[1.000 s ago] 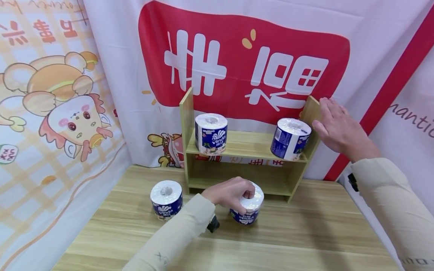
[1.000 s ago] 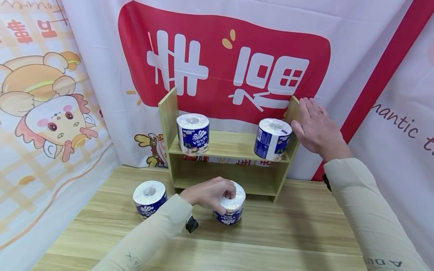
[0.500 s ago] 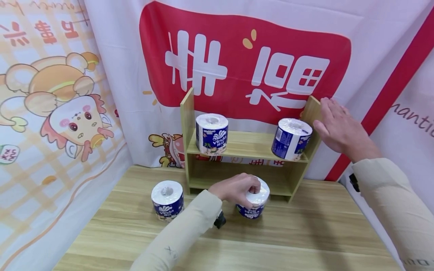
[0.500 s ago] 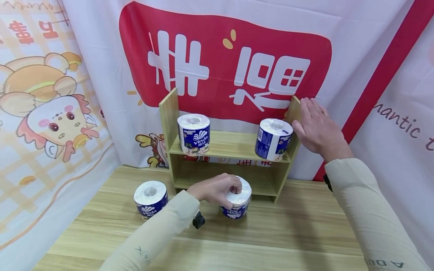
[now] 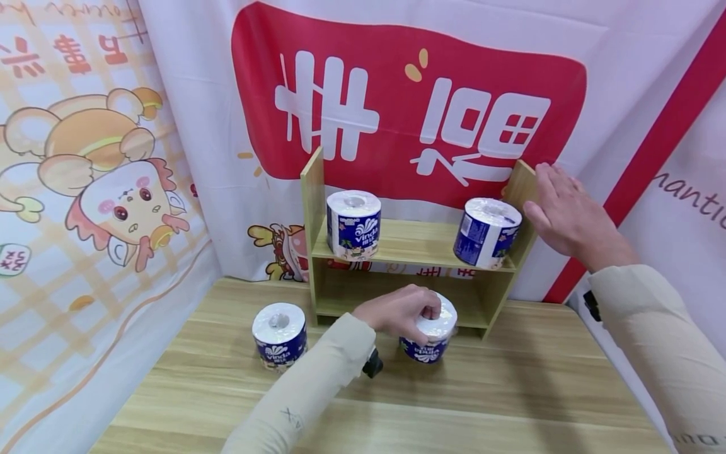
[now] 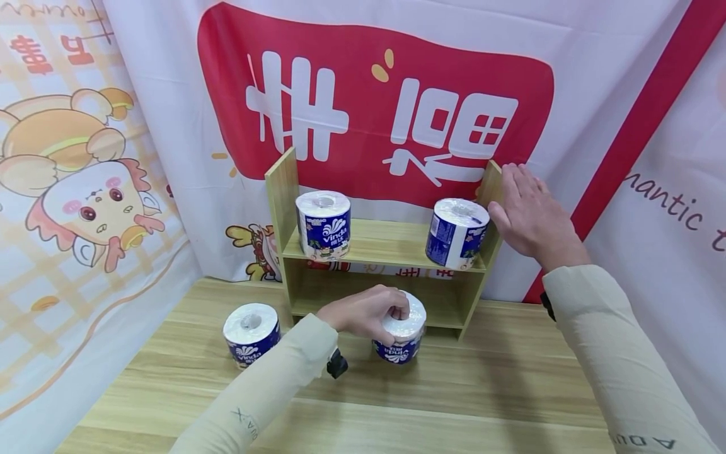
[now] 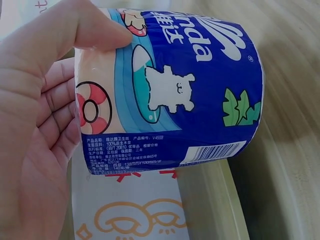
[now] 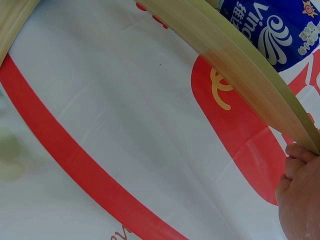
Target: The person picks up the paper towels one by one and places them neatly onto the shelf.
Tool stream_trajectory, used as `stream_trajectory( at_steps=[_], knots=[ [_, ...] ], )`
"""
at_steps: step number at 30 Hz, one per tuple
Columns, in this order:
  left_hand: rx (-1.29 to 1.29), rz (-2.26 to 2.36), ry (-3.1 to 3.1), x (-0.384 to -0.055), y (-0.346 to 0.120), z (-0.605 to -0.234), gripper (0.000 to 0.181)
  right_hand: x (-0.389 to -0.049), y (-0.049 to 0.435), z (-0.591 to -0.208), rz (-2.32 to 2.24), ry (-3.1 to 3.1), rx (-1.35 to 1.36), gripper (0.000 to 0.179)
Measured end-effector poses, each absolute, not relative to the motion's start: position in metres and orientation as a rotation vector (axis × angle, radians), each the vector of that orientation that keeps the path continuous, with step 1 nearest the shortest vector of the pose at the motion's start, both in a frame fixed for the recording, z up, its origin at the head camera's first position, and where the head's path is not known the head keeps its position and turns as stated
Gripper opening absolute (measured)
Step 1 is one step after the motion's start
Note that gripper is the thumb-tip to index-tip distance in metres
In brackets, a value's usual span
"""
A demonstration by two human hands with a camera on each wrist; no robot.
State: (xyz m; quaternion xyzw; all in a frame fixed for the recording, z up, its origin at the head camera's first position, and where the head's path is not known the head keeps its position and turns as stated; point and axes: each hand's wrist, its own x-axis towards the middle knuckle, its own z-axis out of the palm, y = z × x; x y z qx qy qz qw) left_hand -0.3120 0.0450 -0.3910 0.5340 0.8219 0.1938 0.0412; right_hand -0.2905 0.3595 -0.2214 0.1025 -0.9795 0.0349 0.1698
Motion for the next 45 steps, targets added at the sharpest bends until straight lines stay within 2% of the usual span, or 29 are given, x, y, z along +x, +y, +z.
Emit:
stream_trajectory(
  at_steps=[15, 45],
  knots=[
    [1.670, 0.612, 2.511, -0.320, 0.052, -0.384, 0.029, -0.290, 0.361, -0.223, 0.104, -2.795, 0.291, 0.089],
    [1.612, 0.793, 2.550, -0.342, 0.062, -0.392, 0.025, -0.289, 0.359, -0.222, 0.120, -2.787, 0.290, 0.090]
  ],
)
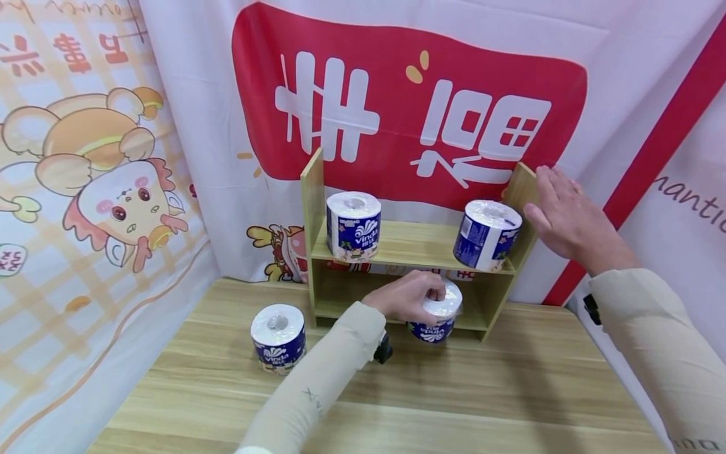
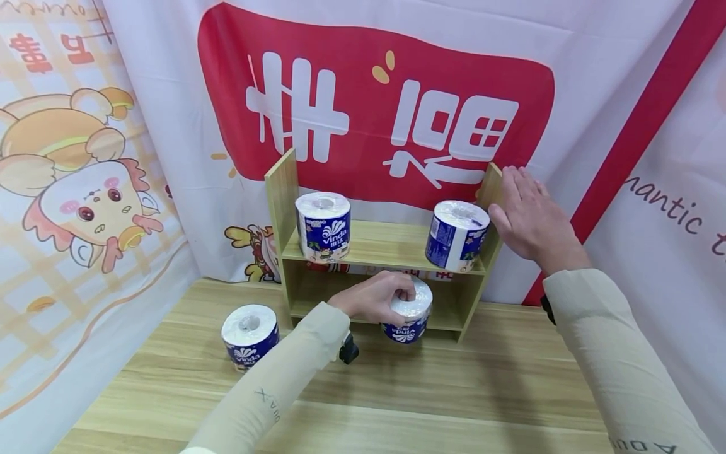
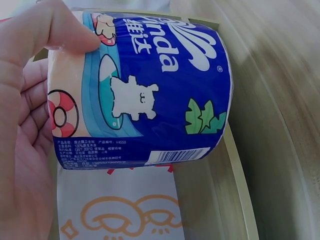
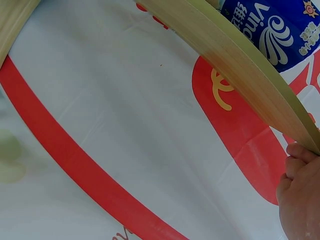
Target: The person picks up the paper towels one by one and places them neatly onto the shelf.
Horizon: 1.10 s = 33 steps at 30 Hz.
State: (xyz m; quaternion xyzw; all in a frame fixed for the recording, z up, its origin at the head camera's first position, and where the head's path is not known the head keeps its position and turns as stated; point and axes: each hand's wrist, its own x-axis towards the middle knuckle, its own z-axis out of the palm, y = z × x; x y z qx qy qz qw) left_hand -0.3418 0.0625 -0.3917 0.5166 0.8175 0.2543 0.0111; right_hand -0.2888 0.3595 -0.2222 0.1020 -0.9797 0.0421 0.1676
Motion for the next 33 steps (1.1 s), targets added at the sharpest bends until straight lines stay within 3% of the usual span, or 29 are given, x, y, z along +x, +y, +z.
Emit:
stream_trajectory(
  at_steps=[20, 33],
  knots=[
    [1.623, 0.846, 2.525, -0.355, 0.068, -0.404, 0.031, -0.288, 0.360, -0.223, 0.129, -2.774, 0.285, 0.089],
    [1.594, 0.809, 2.563, -0.359, 0.070, -0.401, 0.025, -0.287, 0.360, -0.223, 0.138, -2.774, 0.285, 0.090]
  ],
)
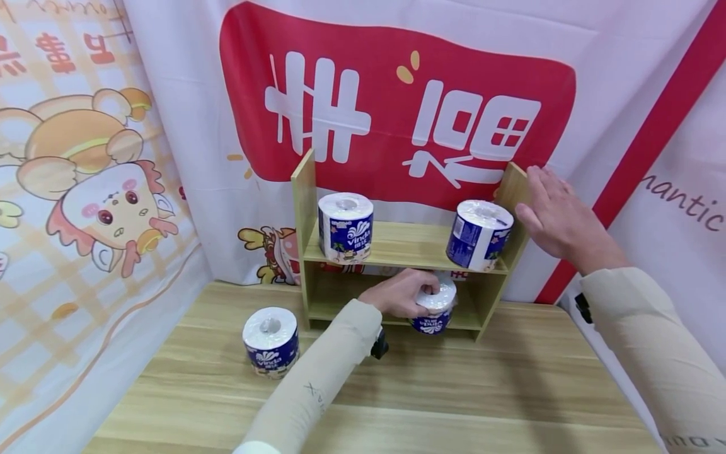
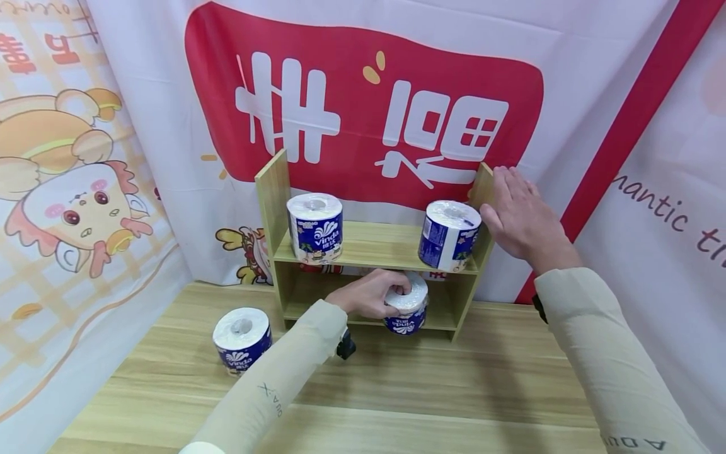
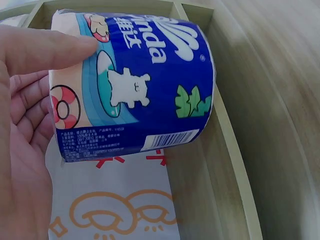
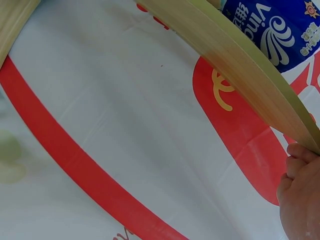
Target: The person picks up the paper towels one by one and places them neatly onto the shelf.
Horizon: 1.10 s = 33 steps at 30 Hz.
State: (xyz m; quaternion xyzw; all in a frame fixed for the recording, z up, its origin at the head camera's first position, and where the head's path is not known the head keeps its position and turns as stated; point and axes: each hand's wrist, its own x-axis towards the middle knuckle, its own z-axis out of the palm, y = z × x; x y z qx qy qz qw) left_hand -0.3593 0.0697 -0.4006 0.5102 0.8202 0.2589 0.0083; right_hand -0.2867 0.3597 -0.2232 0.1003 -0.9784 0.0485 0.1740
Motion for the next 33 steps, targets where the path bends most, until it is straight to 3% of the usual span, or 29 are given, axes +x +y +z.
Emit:
stream_trajectory(
  at_steps=[33],
  knots=[
    [1.401, 0.770, 2.560, -0.374, 0.072, -0.408, 0.023, -0.287, 0.357, -0.224, 0.140, -2.766, 0.280, 0.090]
  ],
)
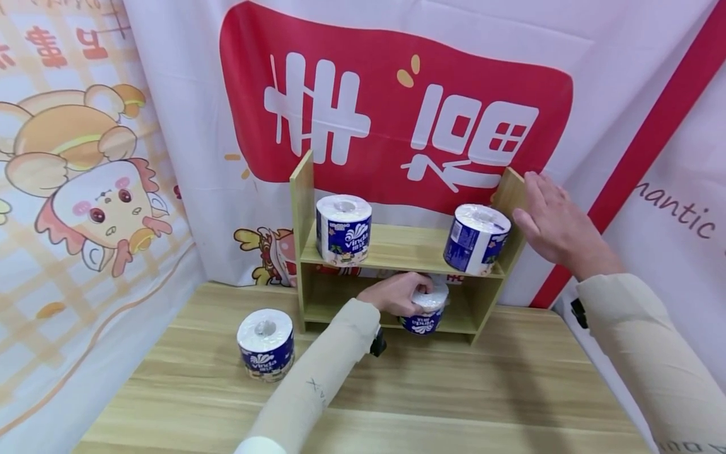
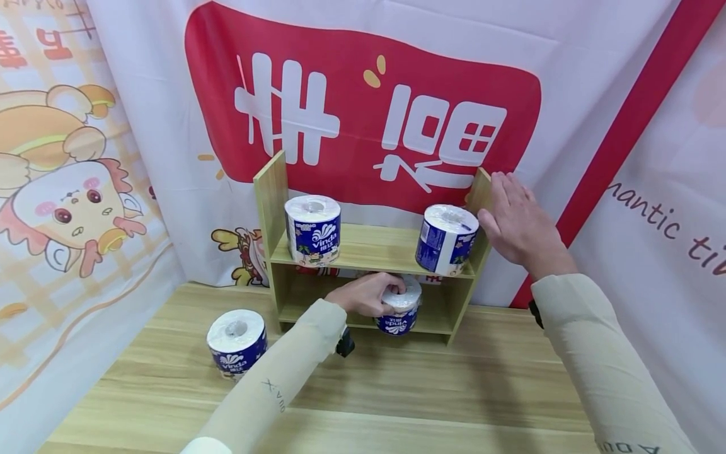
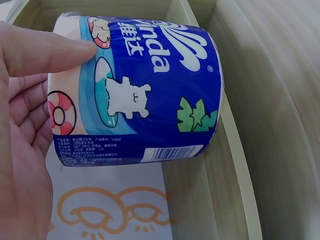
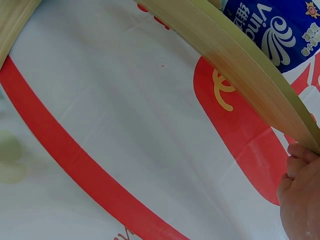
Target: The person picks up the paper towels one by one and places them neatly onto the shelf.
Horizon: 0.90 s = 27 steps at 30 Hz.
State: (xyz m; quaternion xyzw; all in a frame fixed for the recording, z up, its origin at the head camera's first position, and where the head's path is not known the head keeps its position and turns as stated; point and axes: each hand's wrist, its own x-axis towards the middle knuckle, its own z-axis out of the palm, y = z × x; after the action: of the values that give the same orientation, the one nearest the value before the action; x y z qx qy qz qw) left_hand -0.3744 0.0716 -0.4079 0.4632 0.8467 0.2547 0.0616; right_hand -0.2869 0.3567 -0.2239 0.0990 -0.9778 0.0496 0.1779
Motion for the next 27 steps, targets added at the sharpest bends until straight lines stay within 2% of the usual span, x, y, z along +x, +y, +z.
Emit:
stream_trajectory(
  at_steps=[18, 27],
  knots=[
    [1.352, 0.817, 2.563, -0.3791, 0.0769, -0.4154, 0.031, -0.2879, 0.3564, -0.2229, 0.148, -2.776, 0.282, 0.089],
    [1.408, 0.734, 2.602, -0.3747, 0.0710, -0.4138, 0.044, -0.2876, 0.3569, -0.2233, 0.147, -2.773, 0.287, 0.089]
  ],
)
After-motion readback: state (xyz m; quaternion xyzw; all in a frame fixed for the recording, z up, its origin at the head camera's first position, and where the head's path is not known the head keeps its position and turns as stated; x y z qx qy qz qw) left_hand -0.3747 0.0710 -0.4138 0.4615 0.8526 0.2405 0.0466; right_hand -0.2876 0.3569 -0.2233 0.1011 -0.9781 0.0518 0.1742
